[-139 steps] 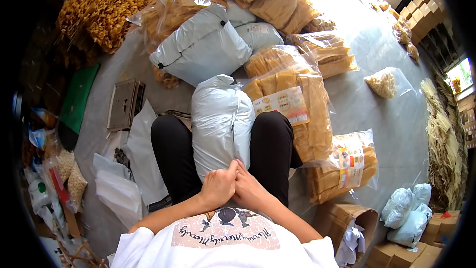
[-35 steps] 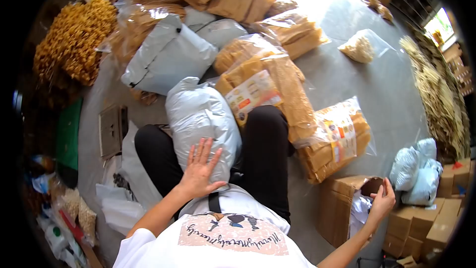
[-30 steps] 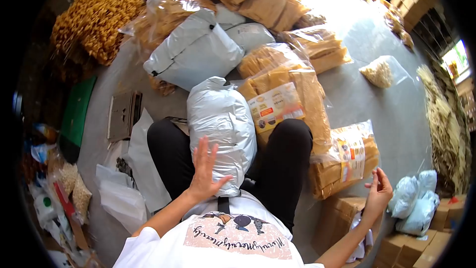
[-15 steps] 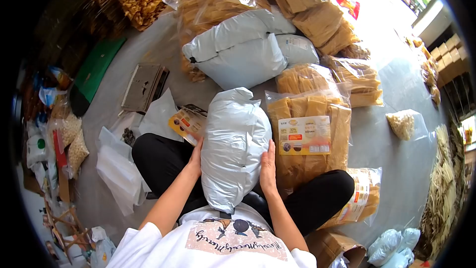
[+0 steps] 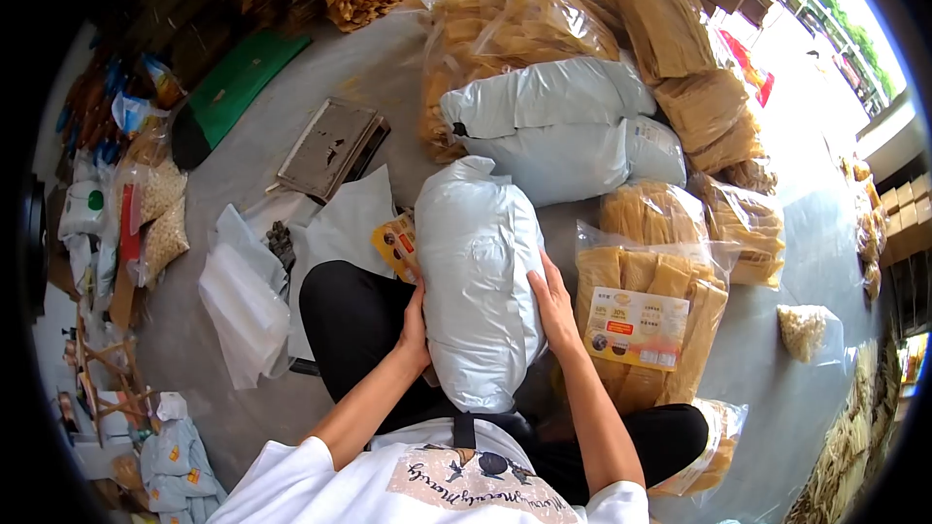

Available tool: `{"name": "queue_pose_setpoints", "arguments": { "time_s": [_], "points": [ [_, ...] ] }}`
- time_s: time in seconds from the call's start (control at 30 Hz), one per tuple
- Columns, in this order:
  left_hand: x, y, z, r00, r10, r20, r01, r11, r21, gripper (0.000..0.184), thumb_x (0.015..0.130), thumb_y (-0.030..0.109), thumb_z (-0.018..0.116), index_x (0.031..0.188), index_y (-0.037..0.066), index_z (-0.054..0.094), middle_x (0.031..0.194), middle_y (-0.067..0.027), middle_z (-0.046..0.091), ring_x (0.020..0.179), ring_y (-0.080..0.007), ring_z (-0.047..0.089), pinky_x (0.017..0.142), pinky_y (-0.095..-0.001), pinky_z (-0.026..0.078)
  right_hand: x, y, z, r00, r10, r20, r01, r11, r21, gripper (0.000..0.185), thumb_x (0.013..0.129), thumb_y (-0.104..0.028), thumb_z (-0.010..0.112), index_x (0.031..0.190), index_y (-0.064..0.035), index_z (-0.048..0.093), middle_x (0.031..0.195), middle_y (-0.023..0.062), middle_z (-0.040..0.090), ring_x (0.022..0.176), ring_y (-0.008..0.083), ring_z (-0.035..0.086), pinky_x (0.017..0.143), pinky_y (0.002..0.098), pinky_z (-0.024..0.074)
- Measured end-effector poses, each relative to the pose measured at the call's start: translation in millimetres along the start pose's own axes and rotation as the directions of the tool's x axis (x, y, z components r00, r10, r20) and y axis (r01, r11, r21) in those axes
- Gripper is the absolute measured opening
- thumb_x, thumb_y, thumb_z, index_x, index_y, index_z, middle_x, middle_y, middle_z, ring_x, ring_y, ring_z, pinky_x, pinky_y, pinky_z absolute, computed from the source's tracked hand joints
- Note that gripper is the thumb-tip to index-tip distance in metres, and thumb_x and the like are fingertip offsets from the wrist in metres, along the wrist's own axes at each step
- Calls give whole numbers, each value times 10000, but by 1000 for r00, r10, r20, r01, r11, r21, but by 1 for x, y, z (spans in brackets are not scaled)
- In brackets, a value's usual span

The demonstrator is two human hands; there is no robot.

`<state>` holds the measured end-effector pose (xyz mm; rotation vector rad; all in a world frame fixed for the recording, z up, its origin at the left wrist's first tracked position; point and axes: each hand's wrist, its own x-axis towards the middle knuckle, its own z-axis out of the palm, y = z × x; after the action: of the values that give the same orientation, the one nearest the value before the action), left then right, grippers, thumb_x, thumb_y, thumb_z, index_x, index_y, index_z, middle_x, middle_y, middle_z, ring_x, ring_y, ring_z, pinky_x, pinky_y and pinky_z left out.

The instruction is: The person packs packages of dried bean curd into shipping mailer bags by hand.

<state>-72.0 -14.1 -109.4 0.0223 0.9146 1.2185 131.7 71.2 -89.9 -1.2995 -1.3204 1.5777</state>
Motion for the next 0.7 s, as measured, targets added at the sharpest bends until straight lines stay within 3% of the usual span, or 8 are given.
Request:
{"name": "queue_pose_setpoints", "arguments": {
  "time_s": [0.1, 0.2, 0.27, 0.3, 0.4, 0.53, 0.6, 0.7],
  "points": [
    [-2, 12, 8, 982, 120, -144, -125, 992, -25, 653, 894, 569, 359, 1366, 118, 348, 1306, -90, 467, 1178, -235, 463, 995, -385, 377, 41, -20, 7, 972, -119, 201, 128, 991, -33, 595, 891, -364, 491, 1370, -42, 347, 1394, 135, 372, 1294, 221, 325, 1061, 313, 229],
    [-14, 19, 50, 914, 340, -219, -283, 925, 254, 806, 901, 487, 437, 1442, 87, -5, 1493, -95, 113, 1353, -225, 168, 1096, -349, 163, 86, -42, 2, 940, -131, 314, 168, 981, -94, 572, 911, -350, 488, 1372, -42, 346, 1384, 141, 391, 1273, 209, 353, 1042, 278, 249],
    [38, -20, 29, 827, 537, -164, -387, 757, 526, 818, 905, 407, 478, 1425, 11, -13, 1496, -151, -61, 1384, -258, -34, 1107, -369, 35, 120, -37, -11, 973, -34, 230, 115, 931, -347, 536, 926, -343, 472, 1349, -26, 381, 1366, 132, 419, 1264, 205, 368, 1037, 261, 251],
    [29, -11, 53, 837, 532, -127, -424, 778, 464, 882, 868, 330, 568, 1418, 1, -39, 1480, -202, -95, 1376, -308, -84, 1106, -383, 28, 126, -41, -17, 987, -17, 162, 74, 933, -353, 510, 935, -353, 460, 1322, -23, 421, 1341, 130, 451, 1249, 196, 390, 1027, 263, 270],
    [25, -19, 83, 848, 506, -156, -257, 652, 714, 979, 807, 231, 657, 1417, 15, -77, 1477, -193, -42, 1374, -287, -1, 1107, -348, 60, 97, -71, -43, 999, -34, 22, 38, 974, -223, 502, 941, -361, 451, 1306, -17, 438, 1311, 146, 477, 1230, 211, 418, 1010, 291, 305],
    [36, -26, 82, 813, 573, -103, -343, 614, 711, 1025, 774, 123, 679, 1400, 23, -125, 1430, -312, -124, 1348, -425, -100, 1094, -434, 76, 32, -58, -65, 954, -160, -253, 78, 949, -307, 574, 923, -400, 447, 1345, -19, 372, 1361, 125, 406, 1265, 235, 361, 1042, 325, 257],
    [37, -27, 95, 838, 524, -152, -268, 637, 722, 1032, 785, 144, 669, 1397, 23, -153, 1455, -240, -124, 1367, -333, -76, 1106, -386, 54, -4, -43, -34, 818, -299, -492, 154, 937, -315, 628, 923, -378, 453, 1381, 14, 277, 1414, 153, 307, 1302, 246, 288, 1063, 355, 223],
    [43, -32, 115, 894, 410, -178, -214, 743, 635, 1023, 809, 139, 643, 1382, 25, -197, 1439, -255, -187, 1356, -321, -166, 1101, -404, 40, -12, 3, 7, 849, -276, -450, 183, 954, -239, 699, 892, -324, 544, 1372, 61, 214, 1426, 226, 222, 1323, 301, 237, 1063, 372, 229]
  ]
}}
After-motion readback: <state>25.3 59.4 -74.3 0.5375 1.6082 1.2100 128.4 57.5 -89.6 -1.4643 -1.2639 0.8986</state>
